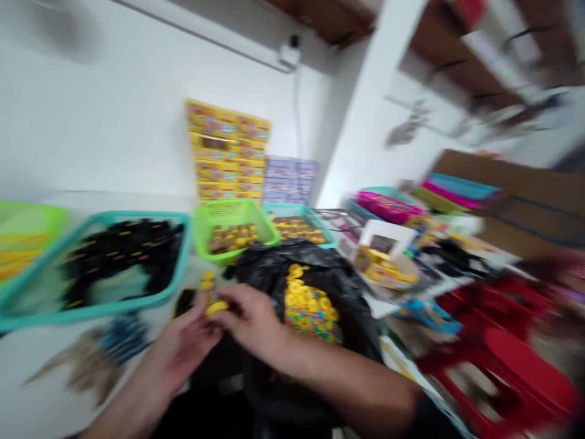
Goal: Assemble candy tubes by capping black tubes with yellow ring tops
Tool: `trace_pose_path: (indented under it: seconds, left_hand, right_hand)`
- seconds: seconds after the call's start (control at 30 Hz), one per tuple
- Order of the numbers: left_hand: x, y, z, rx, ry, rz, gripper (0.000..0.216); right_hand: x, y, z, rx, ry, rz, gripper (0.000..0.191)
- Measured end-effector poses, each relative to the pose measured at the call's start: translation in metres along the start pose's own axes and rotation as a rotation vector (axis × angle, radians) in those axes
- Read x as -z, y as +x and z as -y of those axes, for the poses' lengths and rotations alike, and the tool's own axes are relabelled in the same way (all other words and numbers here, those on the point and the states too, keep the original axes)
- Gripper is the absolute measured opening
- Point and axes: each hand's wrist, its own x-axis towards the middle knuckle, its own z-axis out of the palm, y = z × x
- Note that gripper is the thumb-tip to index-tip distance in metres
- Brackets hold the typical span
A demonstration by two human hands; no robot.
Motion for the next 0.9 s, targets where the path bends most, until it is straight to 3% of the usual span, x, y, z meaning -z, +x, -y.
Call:
trace_pose_path:
  seconds: [0.07,0.17,0.33,0.6,0.77,0.9]
  left_hand:
    - [0.016,-0.013,-0.012,-0.028,-0.036,-0.032,0.015]
    - [0.019,-0.016,-0.017,-0.008,-0.089,-0.015,0.014]
    - [0.014,-0.014,-0.011,0.006,-0.083,-0.074,0.018]
    - [0.023,-0.016,-0.006,-0.027,-0.093,0.001,0.02]
    - [0.025,-0.019,-0.01,-0.012,-0.091,0.057,0.022]
    - [0.024,-0.018,-0.01,-0.033,-0.109,-0.012,0.016]
  right_hand:
    - [-0.011,0.0,-0.005,0.042,0.192,-0.012,0.028]
    - [-0.014,-0.001,-0.017,0.102,0.315,-0.004,0.03]
    - [-0.014,-0.002,-0.018,0.16,0.331,0.025,0.032]
    - [-0.007,0.002,-0.016,0.279,0.159,0.045,0.024]
    - [-0.006,0.001,-0.014,0.188,0.235,0.034,0.021]
    - [-0.009,-0.001,-0.011,0.218,0.272,0.03,0.024]
